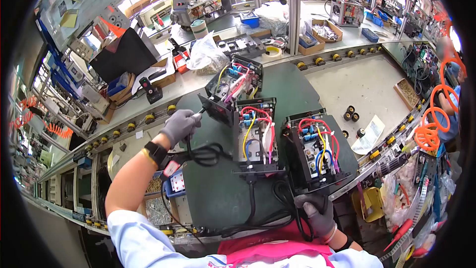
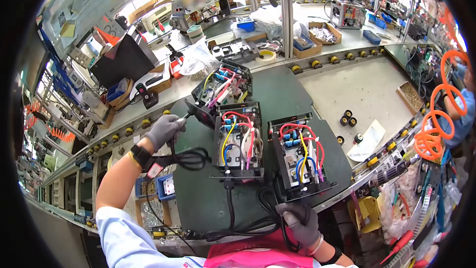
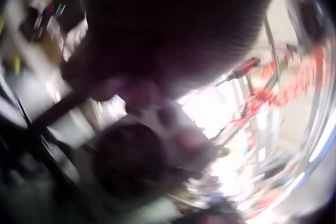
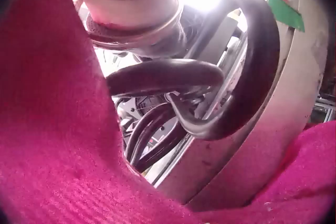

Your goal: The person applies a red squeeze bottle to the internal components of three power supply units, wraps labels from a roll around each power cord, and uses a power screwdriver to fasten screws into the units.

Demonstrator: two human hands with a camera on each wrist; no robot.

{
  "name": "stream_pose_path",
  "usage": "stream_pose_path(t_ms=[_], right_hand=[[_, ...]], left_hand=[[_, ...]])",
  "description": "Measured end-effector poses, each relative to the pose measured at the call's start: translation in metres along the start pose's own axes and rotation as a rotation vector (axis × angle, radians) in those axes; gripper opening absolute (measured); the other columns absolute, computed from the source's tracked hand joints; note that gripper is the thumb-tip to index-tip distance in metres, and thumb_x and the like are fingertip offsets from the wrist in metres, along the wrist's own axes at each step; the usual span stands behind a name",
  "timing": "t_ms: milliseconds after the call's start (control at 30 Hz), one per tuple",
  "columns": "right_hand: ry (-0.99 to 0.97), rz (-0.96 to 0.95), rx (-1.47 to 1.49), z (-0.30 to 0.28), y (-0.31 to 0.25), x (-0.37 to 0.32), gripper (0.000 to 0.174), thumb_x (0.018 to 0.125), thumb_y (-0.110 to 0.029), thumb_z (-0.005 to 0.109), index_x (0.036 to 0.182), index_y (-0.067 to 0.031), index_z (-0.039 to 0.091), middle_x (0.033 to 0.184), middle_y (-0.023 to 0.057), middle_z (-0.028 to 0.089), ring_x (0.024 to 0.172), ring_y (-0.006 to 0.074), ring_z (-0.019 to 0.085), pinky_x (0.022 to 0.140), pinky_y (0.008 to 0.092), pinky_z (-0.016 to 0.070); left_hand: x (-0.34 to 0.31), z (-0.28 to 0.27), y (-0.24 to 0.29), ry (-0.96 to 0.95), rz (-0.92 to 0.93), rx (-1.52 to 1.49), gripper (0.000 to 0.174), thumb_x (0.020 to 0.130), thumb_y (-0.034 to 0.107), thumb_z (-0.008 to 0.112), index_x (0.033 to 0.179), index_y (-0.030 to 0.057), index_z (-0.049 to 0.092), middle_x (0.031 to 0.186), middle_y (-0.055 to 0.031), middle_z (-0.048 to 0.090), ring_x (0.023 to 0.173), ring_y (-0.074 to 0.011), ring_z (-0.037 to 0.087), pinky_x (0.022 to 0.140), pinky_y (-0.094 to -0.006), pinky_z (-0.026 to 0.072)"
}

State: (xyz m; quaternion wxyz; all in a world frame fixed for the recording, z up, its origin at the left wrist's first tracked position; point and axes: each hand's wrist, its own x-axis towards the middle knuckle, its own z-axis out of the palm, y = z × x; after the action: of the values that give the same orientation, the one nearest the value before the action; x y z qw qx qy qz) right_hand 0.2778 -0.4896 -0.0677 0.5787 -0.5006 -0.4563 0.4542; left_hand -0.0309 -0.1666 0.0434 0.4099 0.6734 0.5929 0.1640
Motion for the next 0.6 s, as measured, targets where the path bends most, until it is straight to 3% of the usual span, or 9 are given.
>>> stream_pose_path(t_ms=[167,300,433,533,600], right_hand=[[-0.089,0.042,-0.037,-0.01,-0.004,0.001,0.025,0.093,-0.011,0.059,0.114,0.0023,0.066,0.105,0.0116,0.07,0.095,0.0171,0.067,0.086,0.0309,0.0521],[-0.117,0.077,0.004,-0.009,-0.01,0.005,0.028,0.091,-0.011,0.063,0.116,0.0021,0.064,0.106,0.0111,0.07,0.096,0.0155,0.065,0.086,0.0303,0.0507],[-0.149,-0.037,-0.027,-0.015,0.0,0.004,0.031,0.09,-0.01,0.064,0.119,0.0014,0.061,0.107,0.011,0.067,0.096,0.0174,0.064,0.086,0.0312,0.0507],[0.208,-0.136,-0.058,-0.043,0.06,-0.018,0.036,0.09,-0.011,0.064,0.123,0.0012,0.055,0.113,0.0115,0.063,0.1,0.02,0.063,0.088,0.0335,0.0499],[0.435,-0.223,-0.208,-0.043,0.053,-0.013,0.041,0.09,-0.012,0.064,0.126,0.0023,0.05,0.117,0.0132,0.06,0.103,0.0217,0.061,0.09,0.0347,0.049]], left_hand=[[-0.069,0.001,-0.01,-0.068,-0.03,-0.143,0.036,0.098,0.034,0.056,0.087,0.001,0.063,0.06,0.0011,0.05,0.05,-0.0083,0.046,0.046,-0.0247,0.0367],[-0.16,0.027,-0.015,-0.151,-0.183,-0.179,0.035,0.1,0.034,0.055,0.092,0.0004,0.061,0.061,0.0006,0.051,0.05,-0.008,0.048,0.046,-0.0234,0.0383],[-0.192,0.054,-0.036,-0.259,-0.107,-0.351,0.032,0.102,0.031,0.051,0.1,0.0002,0.059,0.061,-0.0026,0.055,0.055,-0.0113,0.055,0.051,-0.0246,0.0436],[-0.195,0.068,-0.053,-0.234,-0.166,-0.769,0.026,0.103,0.026,0.048,0.108,0.0029,0.059,0.072,-0.0045,0.059,0.063,-0.0118,0.06,0.056,-0.0245,0.0483],[-0.19,0.072,-0.071,-0.05,-0.131,-0.682,0.028,0.102,0.023,0.05,0.119,0.0011,0.054,0.084,-0.008,0.063,0.072,-0.0154,0.063,0.066,-0.0267,0.0513]])
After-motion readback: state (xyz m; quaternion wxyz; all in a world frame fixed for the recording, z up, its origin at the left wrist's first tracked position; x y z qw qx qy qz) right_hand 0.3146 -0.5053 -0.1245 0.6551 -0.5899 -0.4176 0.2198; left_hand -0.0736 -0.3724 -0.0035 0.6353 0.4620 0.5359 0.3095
